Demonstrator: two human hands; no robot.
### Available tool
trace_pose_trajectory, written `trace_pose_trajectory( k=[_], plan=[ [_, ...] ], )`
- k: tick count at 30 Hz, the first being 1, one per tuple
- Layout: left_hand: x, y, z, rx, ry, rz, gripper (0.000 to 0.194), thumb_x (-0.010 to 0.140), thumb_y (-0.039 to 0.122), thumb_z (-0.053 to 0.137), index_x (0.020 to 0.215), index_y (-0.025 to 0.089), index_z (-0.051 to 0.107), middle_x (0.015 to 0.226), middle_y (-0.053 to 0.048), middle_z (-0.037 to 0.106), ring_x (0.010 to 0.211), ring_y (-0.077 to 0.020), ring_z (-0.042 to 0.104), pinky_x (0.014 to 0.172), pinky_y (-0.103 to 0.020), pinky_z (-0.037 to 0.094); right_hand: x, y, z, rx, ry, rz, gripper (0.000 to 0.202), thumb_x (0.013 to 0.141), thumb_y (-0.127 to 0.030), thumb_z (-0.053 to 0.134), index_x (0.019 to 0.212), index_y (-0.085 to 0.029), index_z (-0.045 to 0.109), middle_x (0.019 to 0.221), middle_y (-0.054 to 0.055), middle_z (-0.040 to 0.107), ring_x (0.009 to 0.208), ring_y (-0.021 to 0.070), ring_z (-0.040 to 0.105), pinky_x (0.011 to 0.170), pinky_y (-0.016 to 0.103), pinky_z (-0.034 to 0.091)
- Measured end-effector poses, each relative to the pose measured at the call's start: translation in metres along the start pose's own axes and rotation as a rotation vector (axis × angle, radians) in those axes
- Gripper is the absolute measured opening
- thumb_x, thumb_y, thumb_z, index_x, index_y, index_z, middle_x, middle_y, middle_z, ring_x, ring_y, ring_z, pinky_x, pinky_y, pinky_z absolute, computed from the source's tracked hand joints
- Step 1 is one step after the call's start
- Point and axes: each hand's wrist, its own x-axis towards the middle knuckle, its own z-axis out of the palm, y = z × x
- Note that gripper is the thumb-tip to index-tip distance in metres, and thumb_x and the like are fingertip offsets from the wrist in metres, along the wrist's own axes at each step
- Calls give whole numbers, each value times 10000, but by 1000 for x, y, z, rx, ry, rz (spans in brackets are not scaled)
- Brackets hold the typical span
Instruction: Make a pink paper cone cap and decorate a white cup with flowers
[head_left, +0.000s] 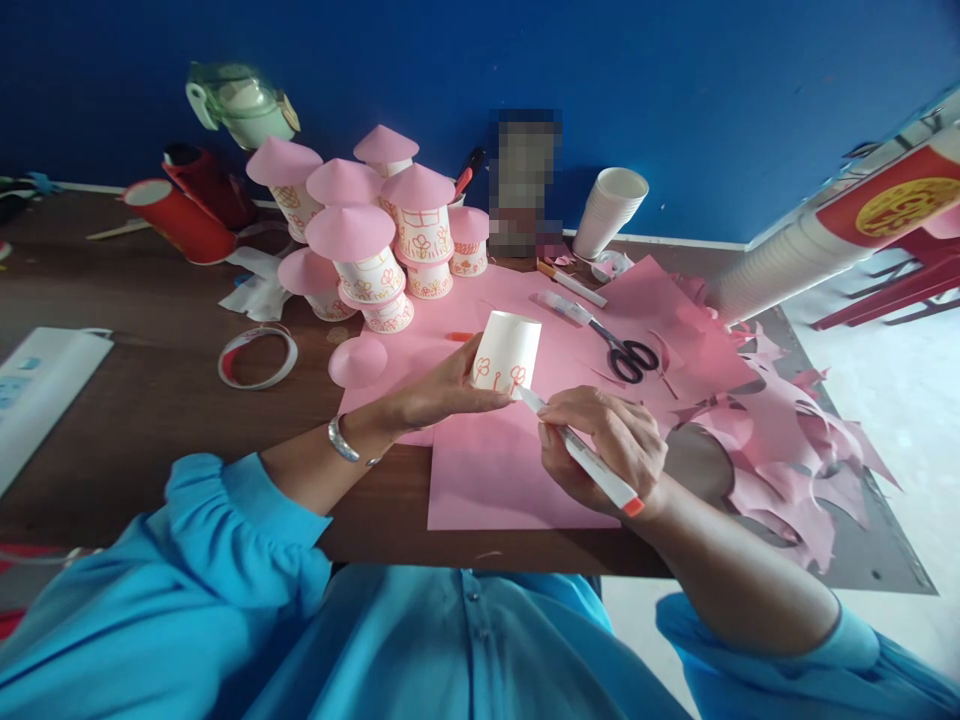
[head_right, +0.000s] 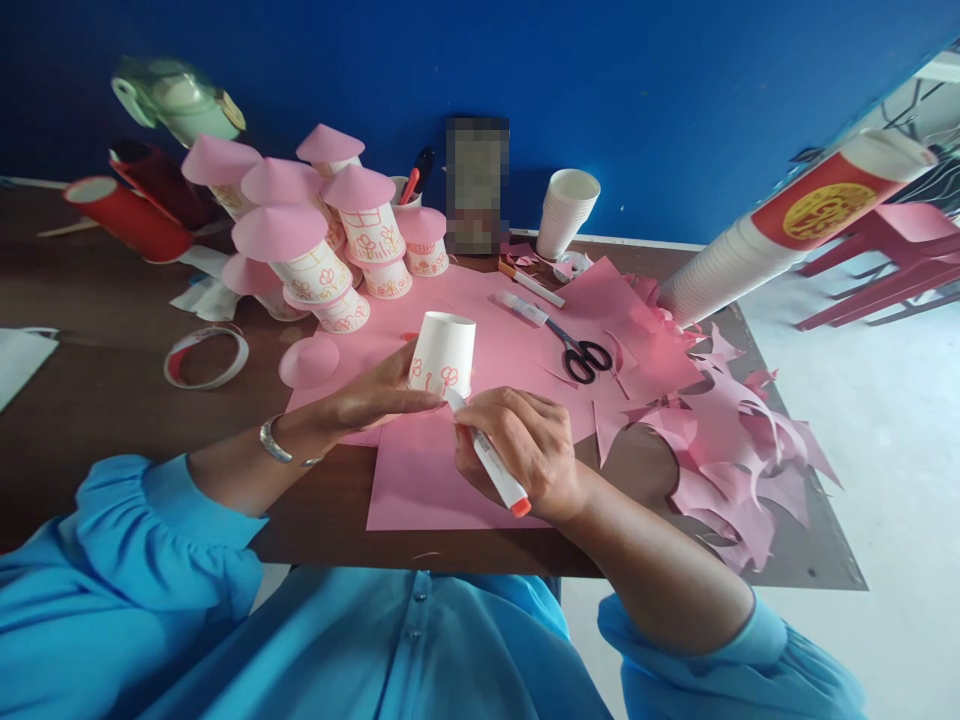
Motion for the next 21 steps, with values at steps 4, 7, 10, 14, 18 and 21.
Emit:
trace_pose_trajectory(
  k=[4, 7, 10, 14, 18, 21],
  plan=[
    [0, 0, 0, 0, -6, -2, 490, 820, 388, 831, 1191, 209, 565, 1066, -49, 610, 990, -201, 565, 840, -319, 477, 1, 0, -1, -10, 12, -5, 182, 852, -42, 629, 980, -170, 604, 724, 26, 694, 603, 147, 697, 560, 246, 598],
    [0, 1, 0, 4, -5, -5, 484, 821, 384, 831, 1178, 203, 559, 1058, -45, 600, 978, -190, 556, 834, -310, 475, 0, -1, -1, -20, -3, 6, 172, 864, -53, 618, 978, -181, 603, 729, 18, 696, 605, 146, 699, 562, 246, 599],
    [1, 2, 0, 15, 1, -1, 482, 821, 386, 829, 1168, 196, 555, 1052, -49, 595, 972, -193, 555, 826, -310, 476, -1, -1, 0, -16, -10, 12, 165, 874, -62, 614, 982, -186, 605, 732, 13, 698, 608, 146, 699, 561, 248, 598],
    [1, 3, 0, 20, 6, 10, 491, 811, 385, 836, 1165, 192, 557, 1043, -54, 598, 967, -203, 562, 820, -320, 480, -1, -1, 0, -17, -20, 12, 163, 872, -55, 619, 976, -180, 604, 735, 20, 698, 609, 144, 695, 569, 248, 599],
    [1, -1, -1, 20, 13, 8, 496, 817, 370, 837, 1197, 202, 566, 1072, -58, 608, 982, -205, 572, 830, -324, 484, 0, 0, 0, 0, -17, 6, 172, 873, -50, 611, 983, -182, 600, 732, 19, 695, 606, 144, 689, 560, 252, 595],
    [1, -5, -2, -1, 17, 11, 513, 813, 365, 843, 1220, 211, 571, 1089, -60, 617, 990, -205, 581, 836, -323, 492, -1, 1, 1, 11, -20, 4, 176, 864, -39, 615, 978, -173, 601, 727, 30, 694, 603, 150, 688, 555, 257, 588]
  ],
)
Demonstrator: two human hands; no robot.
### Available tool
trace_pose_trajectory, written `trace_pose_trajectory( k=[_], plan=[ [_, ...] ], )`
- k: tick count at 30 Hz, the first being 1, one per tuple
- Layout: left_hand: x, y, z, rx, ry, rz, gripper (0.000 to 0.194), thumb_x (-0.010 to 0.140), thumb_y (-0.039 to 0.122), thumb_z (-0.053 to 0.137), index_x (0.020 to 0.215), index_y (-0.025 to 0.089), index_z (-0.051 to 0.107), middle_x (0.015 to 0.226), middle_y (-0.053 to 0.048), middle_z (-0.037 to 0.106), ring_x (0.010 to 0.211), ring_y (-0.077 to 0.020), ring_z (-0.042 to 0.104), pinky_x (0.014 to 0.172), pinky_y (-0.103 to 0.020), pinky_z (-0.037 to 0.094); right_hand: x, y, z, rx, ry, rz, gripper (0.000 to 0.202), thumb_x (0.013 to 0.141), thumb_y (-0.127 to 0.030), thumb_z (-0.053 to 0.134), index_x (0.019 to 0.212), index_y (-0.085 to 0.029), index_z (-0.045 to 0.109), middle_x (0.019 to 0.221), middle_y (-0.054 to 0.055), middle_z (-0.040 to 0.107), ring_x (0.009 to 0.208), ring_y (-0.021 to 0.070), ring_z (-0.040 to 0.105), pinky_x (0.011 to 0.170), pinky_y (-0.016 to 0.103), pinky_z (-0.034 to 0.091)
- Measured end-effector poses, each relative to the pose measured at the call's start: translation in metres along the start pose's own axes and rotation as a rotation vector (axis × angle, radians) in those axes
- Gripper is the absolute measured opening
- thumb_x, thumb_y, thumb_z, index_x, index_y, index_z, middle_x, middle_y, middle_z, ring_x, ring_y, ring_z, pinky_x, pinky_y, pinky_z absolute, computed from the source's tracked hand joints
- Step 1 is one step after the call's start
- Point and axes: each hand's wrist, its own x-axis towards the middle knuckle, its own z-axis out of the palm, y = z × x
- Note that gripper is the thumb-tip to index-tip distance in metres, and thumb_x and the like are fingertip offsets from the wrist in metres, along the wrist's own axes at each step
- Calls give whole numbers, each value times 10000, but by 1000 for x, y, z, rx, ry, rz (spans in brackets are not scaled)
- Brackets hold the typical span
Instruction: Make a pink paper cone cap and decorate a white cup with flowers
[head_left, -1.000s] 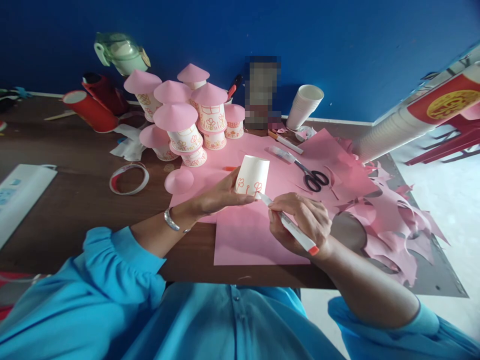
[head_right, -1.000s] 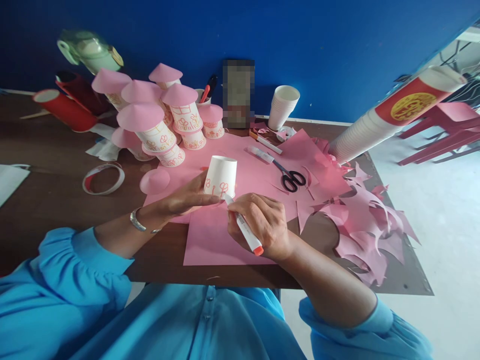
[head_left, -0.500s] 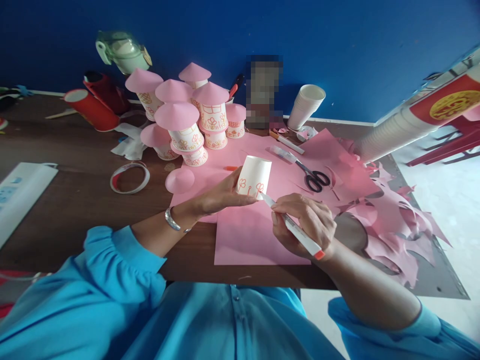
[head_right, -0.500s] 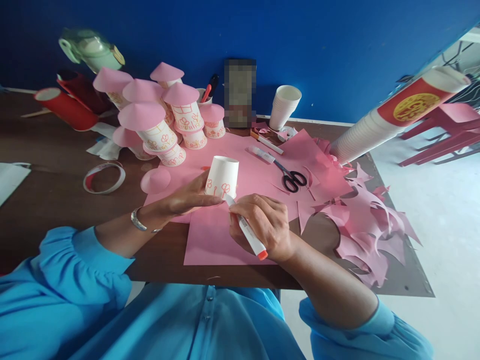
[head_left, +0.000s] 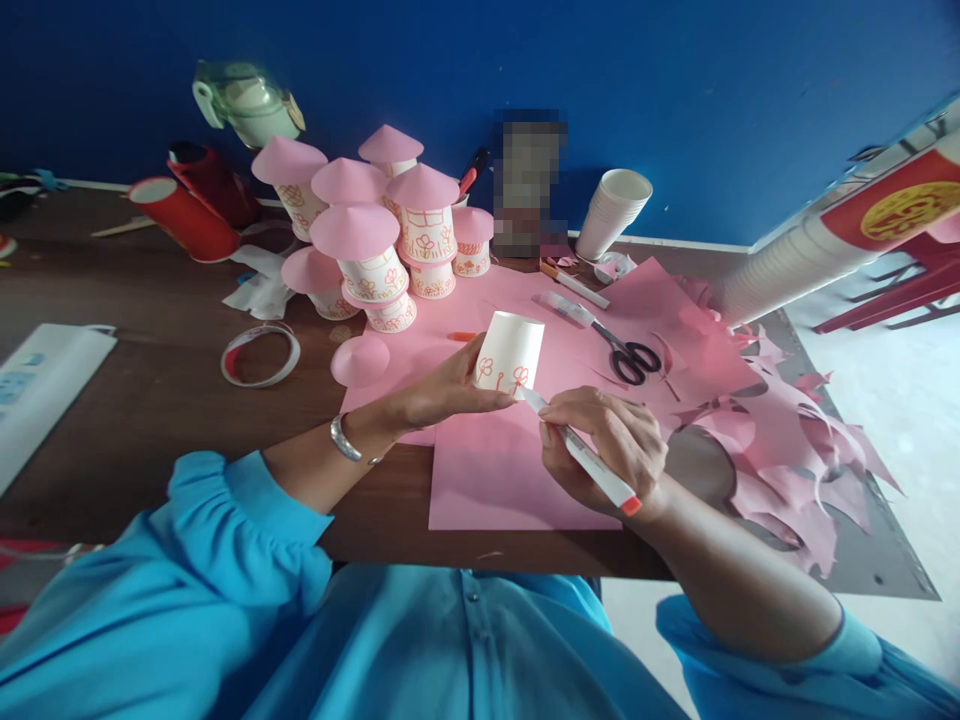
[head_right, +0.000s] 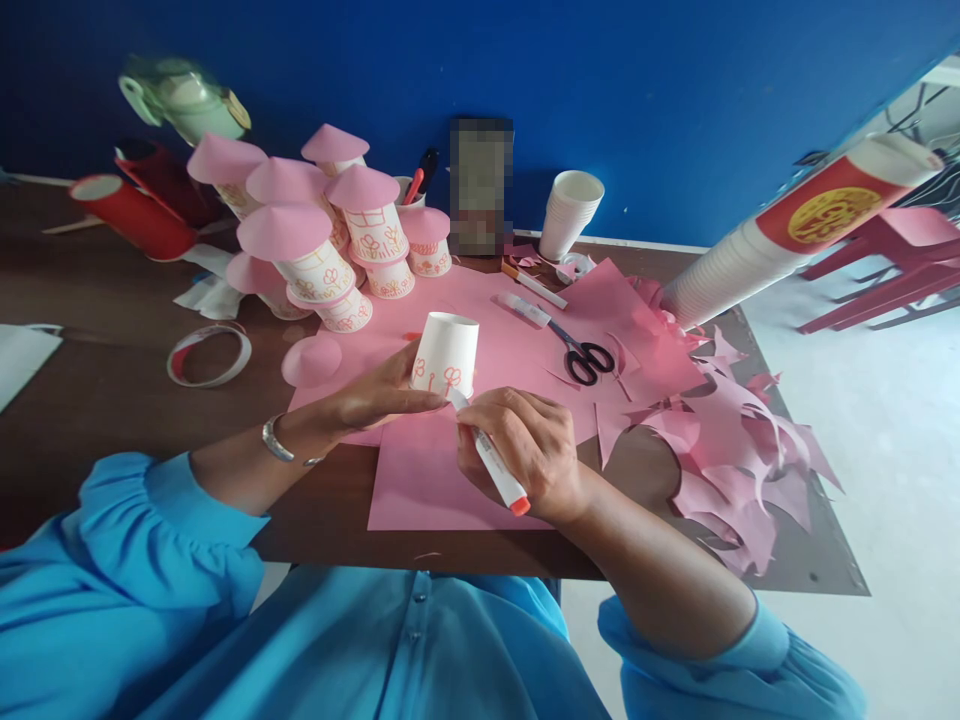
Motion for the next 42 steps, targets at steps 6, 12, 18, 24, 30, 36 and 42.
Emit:
trace_pose_trajectory(
  k=[6, 12, 18, 24, 30, 36, 42],
  plan=[
    [0, 5, 2, 5, 8, -1, 544, 795, 381, 854, 1228, 206, 575, 1105, -71, 624, 1021, -225, 589, 858, -349, 506, 0, 0, 0, -13, -11, -6, 186, 862, -34, 617, 978, -178, 596, 724, 25, 695, 603, 149, 691, 553, 256, 588],
    [1, 11, 5, 11, -6, 9, 569, 790, 397, 848, 1230, 195, 547, 1088, -69, 614, 1001, -220, 586, 837, -345, 503, 0, -1, -1, -3, -45, 0, 161, 892, -68, 601, 993, -193, 596, 738, 13, 701, 618, 140, 698, 571, 252, 604],
    [0, 12, 6, 2, -10, -14, 615, 781, 399, 850, 1263, 202, 523, 1099, -73, 629, 1023, -239, 604, 849, -367, 509, 0, -1, 0, -4, -61, -6, 146, 905, -70, 617, 1007, -172, 598, 759, 32, 716, 646, 142, 714, 588, 247, 609],
    [0, 12, 6, 17, -8, -22, 634, 774, 422, 856, 1270, 193, 535, 1086, -83, 639, 1012, -246, 615, 837, -375, 511, 2, 0, -2, -14, -61, -5, 153, 914, -75, 615, 1024, -179, 596, 768, 36, 724, 658, 146, 723, 605, 250, 621],
    [1, 10, 6, 41, -13, -8, 627, 781, 428, 853, 1258, 188, 526, 1097, -91, 637, 1021, -244, 616, 827, -361, 517, 2, 1, -3, -41, -44, 8, 163, 909, -80, 621, 1025, -194, 601, 768, 24, 724, 656, 151, 725, 592, 254, 616],
    [1, 13, 7, 34, -2, -24, 605, 775, 445, 850, 1220, 188, 531, 1058, -70, 619, 981, -224, 595, 812, -353, 512, 1, 1, -2, -50, -25, 17, 205, 889, -65, 624, 1046, -196, 606, 778, 19, 729, 653, 158, 729, 590, 258, 612],
    [-1, 9, 4, 1, -8, -18, 589, 788, 404, 852, 1245, 204, 538, 1082, -62, 618, 994, -214, 585, 835, -336, 503, -2, 1, -3, -11, 40, -11, 158, 920, -105, 617, 1052, -191, 612, 765, 24, 700, 640, 160, 709, 551, 272, 607]
  ],
)
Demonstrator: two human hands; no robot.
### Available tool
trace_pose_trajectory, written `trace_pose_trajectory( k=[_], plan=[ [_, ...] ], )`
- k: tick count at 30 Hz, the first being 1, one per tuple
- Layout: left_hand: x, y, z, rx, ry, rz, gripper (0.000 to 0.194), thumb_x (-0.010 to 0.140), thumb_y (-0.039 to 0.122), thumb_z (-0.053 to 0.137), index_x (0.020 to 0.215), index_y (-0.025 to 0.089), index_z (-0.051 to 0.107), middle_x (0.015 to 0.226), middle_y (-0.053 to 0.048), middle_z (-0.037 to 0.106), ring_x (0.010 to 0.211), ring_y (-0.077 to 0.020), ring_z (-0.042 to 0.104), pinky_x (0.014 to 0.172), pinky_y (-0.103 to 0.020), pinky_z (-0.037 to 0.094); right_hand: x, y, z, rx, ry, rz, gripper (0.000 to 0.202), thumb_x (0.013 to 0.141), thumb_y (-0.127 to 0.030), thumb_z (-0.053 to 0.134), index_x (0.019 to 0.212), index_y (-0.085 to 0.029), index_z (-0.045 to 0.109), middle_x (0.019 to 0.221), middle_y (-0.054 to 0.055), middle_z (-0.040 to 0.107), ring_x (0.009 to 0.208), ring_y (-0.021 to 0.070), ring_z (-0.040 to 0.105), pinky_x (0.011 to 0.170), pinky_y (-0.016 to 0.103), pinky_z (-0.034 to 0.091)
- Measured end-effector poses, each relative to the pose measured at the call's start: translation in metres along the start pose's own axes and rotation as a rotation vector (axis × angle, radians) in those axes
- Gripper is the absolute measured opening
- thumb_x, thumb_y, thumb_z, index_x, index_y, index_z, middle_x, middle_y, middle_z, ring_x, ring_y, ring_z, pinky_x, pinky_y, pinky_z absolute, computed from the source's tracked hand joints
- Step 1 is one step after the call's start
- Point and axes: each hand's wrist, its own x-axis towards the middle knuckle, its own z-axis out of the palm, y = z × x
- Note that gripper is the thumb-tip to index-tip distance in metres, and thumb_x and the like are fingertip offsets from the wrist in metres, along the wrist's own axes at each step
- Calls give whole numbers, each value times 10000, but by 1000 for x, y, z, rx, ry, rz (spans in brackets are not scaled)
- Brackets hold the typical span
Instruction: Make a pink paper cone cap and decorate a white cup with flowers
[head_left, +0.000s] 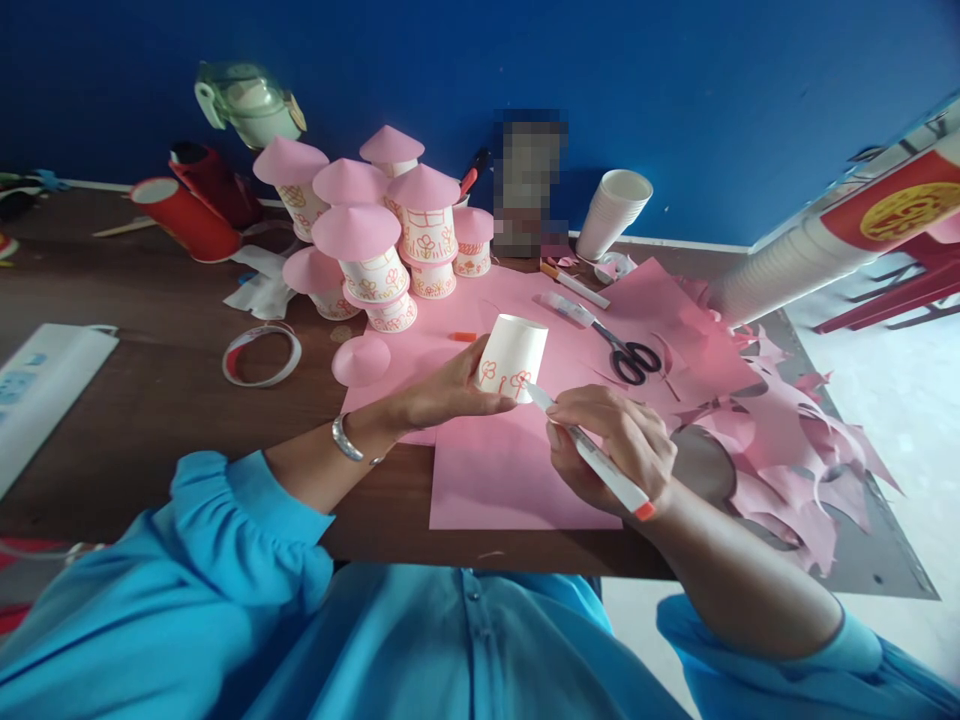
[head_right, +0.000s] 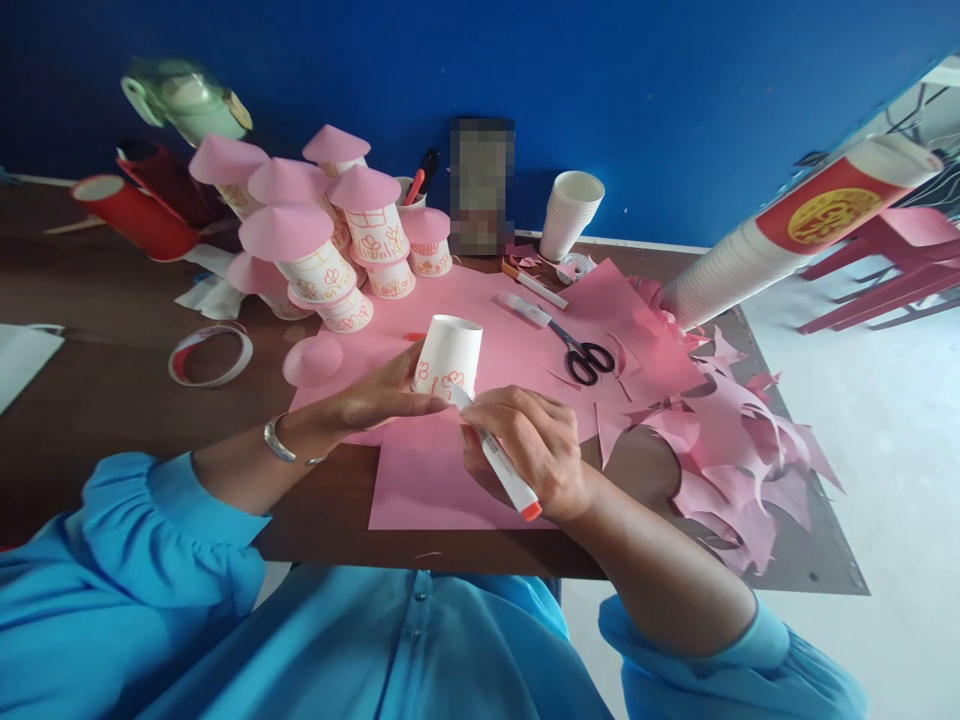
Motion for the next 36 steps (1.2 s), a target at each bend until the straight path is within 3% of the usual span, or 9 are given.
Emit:
trace_pose_trajectory(
  k=[6, 13, 17, 23, 28, 36],
  plan=[
    [-1, -7, -4, -92, -17, -6, 547, 828, 324, 829, 1298, 239, 561, 1113, -53, 655, 1034, -208, 608, 900, -346, 500, -3, 2, -5, -80, 1, 48, 181, 989, -211, 598, 1169, -229, 591, 879, 45, 710, 728, 176, 728, 563, 287, 616],
    [0, -5, -2, -205, 15, 8, 374, 827, 309, 812, 1139, 202, 634, 1106, -73, 675, 1035, -223, 631, 928, -382, 515, -4, 6, -3, -60, 38, 61, 245, 970, -204, 638, 1211, -208, 592, 955, 77, 731, 868, 222, 762, 676, 340, 646],
    [2, 1, 1, -240, 31, 42, 393, 825, 268, 810, 1170, 219, 628, 1109, -64, 677, 1023, -207, 633, 920, -358, 526, -4, 5, -2, -57, 14, 81, 257, 974, -201, 637, 1224, -225, 585, 1015, 85, 747, 901, 226, 768, 679, 343, 648],
    [2, -5, 0, -248, 2, 14, 360, 836, 330, 811, 1140, 226, 648, 1095, -58, 680, 1042, -215, 642, 899, -343, 522, -6, 4, 2, 1, -21, 79, 242, 973, -188, 637, 1213, -195, 600, 1002, 99, 749, 881, 215, 772, 668, 317, 650],
    [2, -4, 1, -182, -10, 6, 454, 775, 316, 874, 1128, 207, 611, 1010, -43, 679, 979, -203, 640, 861, -345, 514, -7, 4, 4, 63, -38, 55, 258, 966, -191, 643, 1221, -192, 603, 1021, 106, 754, 912, 227, 776, 684, 328, 662],
    [-2, -6, -2, -189, 34, -40, 413, 796, 332, 840, 1137, 209, 641, 1071, -67, 687, 1004, -217, 650, 854, -352, 528, -5, 4, 0, 39, 39, 80, 219, 918, -141, 654, 1130, -191, 625, 870, 53, 731, 736, 185, 735, 616, 295, 619]
  ],
)
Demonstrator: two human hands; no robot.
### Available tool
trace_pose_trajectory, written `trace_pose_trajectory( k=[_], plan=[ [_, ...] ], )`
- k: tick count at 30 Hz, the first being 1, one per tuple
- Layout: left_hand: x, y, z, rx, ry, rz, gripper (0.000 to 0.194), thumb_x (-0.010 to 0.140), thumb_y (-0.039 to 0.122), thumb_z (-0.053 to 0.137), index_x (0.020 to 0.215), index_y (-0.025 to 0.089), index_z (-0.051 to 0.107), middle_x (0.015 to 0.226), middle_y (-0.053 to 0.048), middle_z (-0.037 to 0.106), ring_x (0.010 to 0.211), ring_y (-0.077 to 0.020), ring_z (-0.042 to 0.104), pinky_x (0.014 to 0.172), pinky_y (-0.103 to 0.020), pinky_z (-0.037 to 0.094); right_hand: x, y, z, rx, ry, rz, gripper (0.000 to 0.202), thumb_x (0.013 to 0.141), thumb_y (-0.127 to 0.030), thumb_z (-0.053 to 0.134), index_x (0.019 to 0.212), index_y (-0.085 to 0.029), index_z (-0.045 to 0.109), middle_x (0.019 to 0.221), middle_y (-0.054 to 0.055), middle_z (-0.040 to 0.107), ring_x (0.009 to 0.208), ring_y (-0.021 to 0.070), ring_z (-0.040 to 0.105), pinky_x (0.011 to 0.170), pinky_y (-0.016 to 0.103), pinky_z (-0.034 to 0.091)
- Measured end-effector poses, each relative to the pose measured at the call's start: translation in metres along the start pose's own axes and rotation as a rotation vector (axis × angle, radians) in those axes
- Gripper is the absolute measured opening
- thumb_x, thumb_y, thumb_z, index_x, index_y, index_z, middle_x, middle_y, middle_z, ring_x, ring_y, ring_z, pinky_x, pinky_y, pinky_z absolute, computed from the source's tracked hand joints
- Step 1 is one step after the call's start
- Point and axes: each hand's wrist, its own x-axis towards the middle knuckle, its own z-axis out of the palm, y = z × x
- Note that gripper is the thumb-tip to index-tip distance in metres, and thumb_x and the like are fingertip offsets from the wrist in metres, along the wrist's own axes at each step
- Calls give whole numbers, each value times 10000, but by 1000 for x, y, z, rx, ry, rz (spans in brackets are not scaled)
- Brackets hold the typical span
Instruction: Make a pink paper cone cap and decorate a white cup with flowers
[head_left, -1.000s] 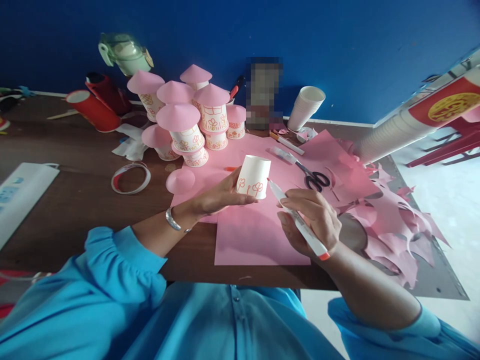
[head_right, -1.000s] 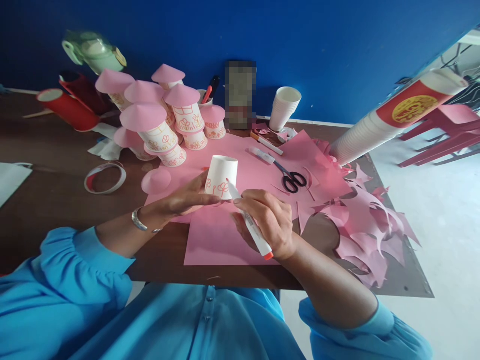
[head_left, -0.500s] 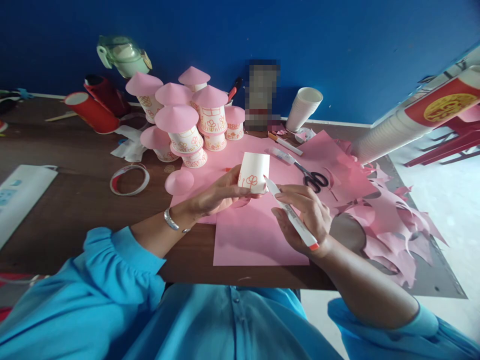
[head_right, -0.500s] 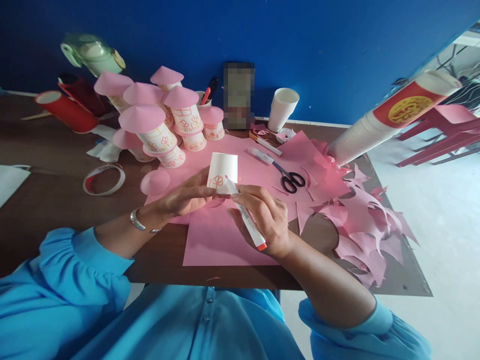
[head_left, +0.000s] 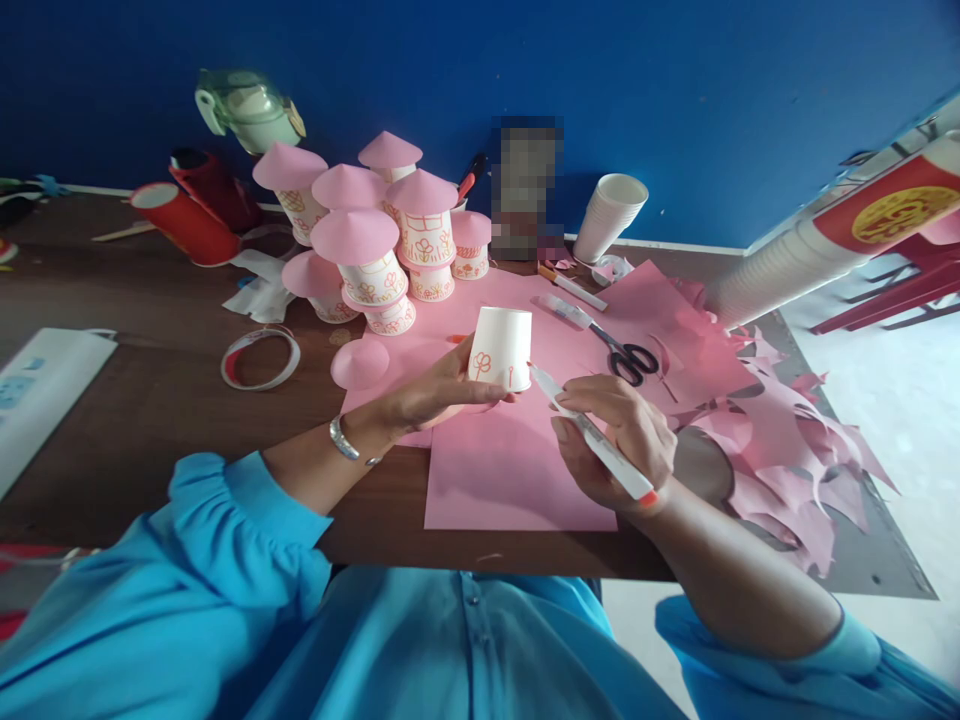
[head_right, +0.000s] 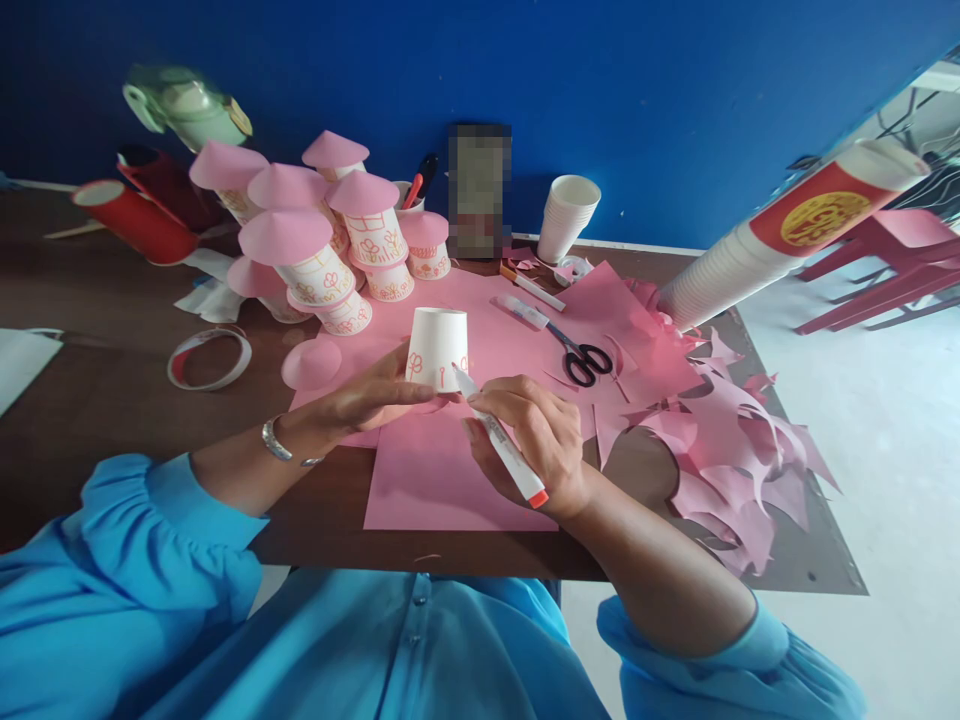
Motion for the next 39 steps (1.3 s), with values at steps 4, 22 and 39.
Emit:
trace_pose_trajectory(
  k=[4, 22, 39],
  plan=[
    [0, 2, 0, 30, -29, 21, 361, 828, 314, 806, 1133, 209, 643, 1074, -65, 686, 1005, -212, 638, 867, -350, 526, 2, -1, 1, 6, -45, -21, 197, 901, -117, 645, 1083, -191, 629, 824, 38, 728, 690, 175, 724, 598, 282, 610],
    [-1, 8, 7, 55, -46, 45, 396, 827, 298, 814, 1147, 216, 596, 1059, -48, 657, 1022, -216, 609, 883, -363, 500, 6, -2, 2, 5, -96, -63, 213, 870, -44, 644, 1038, -169, 605, 796, 51, 703, 679, 165, 706, 610, 275, 609],
    [0, 11, 7, 121, -23, 28, 443, 808, 309, 826, 1168, 198, 593, 1096, -50, 670, 1032, -220, 621, 900, -364, 502, 5, -3, 2, 7, -137, -72, 193, 910, -75, 627, 1068, -181, 594, 805, 48, 726, 694, 172, 729, 601, 280, 620]
  ],
)
